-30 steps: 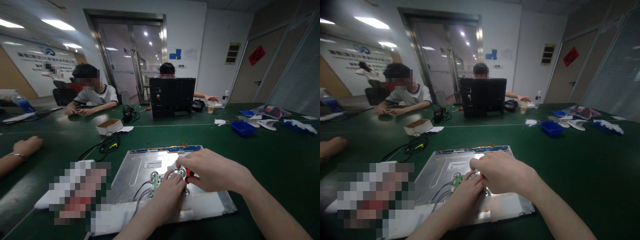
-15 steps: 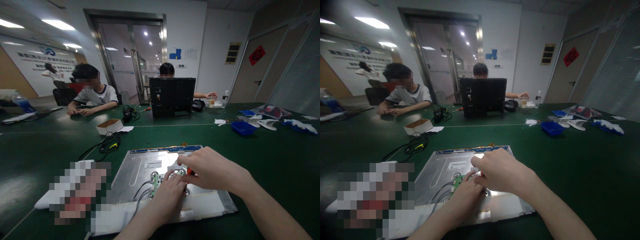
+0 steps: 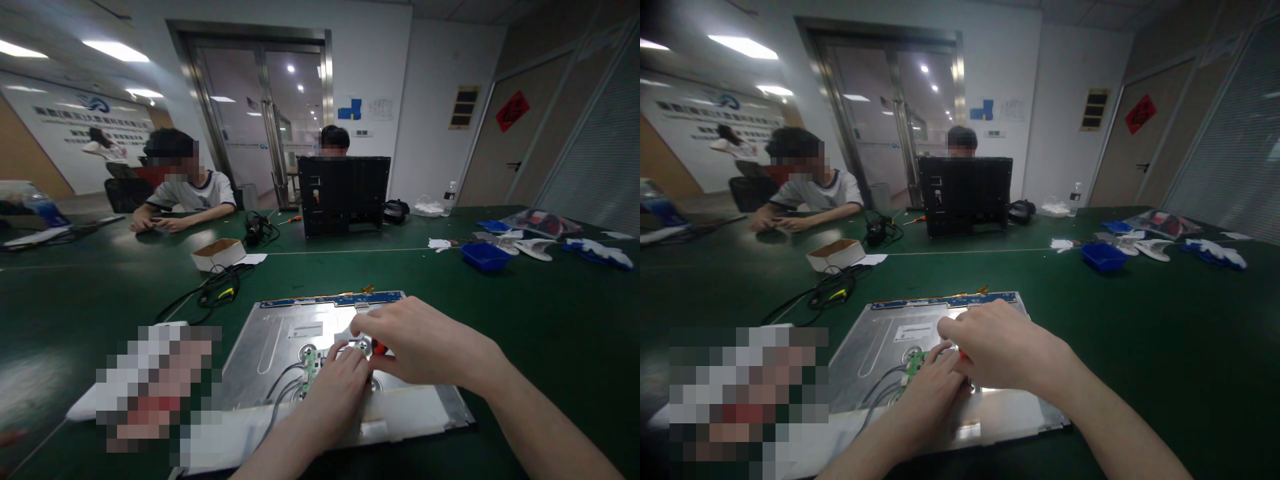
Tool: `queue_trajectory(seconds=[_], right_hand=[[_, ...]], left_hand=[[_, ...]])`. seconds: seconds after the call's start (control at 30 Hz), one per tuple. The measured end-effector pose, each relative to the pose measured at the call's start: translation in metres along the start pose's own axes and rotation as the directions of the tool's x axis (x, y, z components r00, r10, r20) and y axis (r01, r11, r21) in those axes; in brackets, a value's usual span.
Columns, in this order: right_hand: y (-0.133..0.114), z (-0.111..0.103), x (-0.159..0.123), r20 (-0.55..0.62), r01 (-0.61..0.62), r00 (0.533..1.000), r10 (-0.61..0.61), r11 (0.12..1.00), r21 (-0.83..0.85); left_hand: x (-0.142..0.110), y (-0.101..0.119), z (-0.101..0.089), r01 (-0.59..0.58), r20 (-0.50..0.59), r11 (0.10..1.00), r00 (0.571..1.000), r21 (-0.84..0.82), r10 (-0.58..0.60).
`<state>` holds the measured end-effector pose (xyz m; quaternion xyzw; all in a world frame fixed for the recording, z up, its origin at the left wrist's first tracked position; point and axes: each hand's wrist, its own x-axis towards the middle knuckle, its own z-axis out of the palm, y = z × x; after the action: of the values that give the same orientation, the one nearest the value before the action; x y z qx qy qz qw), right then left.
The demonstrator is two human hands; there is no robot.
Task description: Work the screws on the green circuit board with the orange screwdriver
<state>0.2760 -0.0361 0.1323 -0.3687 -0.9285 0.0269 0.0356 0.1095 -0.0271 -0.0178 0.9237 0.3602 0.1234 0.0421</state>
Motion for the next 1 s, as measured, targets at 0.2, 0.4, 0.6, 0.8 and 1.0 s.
queue_trajectory(seconds=[0.2,0.4,0.6,0.8,1.0], right_hand=[[0.0005,-0.0004,-0.0015,-0.005,0.004,1.000,-0.004,1.000,0.015],[0.0030,0.0021,0.0004,-0.013,-0.014,1.000,0.014,1.000,0.003],[0.0036,0.0031,0.0022,0.003,-0.007,1.000,0.007,1.000,0.004],[0.0040,0.0030,-0.0004,-0.013,0.007,1.000,-0.007,1.000,0.002],[0.0038,0.0041,0.0002,-0.001,-0.001,1.000,0.001,1.000,-0.008]], left_hand=[[0.0006,0.0021,-0.0024,-0.003,0.005,1.000,1.000,0.010,0.003],[0.0008,0.0031,-0.0033,0.008,-0.011,1.000,1.000,-0.009,-0.008],[0.0014,0.0030,-0.0029,0.021,0.005,1.000,1.000,-0.009,-0.021],[-0.0003,0.0047,-0.0057,0.018,0.033,1.000,0.999,0.015,-0.018],[-0.0003,0.0029,-0.0040,0.009,0.048,1.000,0.999,0.013,-0.009]])
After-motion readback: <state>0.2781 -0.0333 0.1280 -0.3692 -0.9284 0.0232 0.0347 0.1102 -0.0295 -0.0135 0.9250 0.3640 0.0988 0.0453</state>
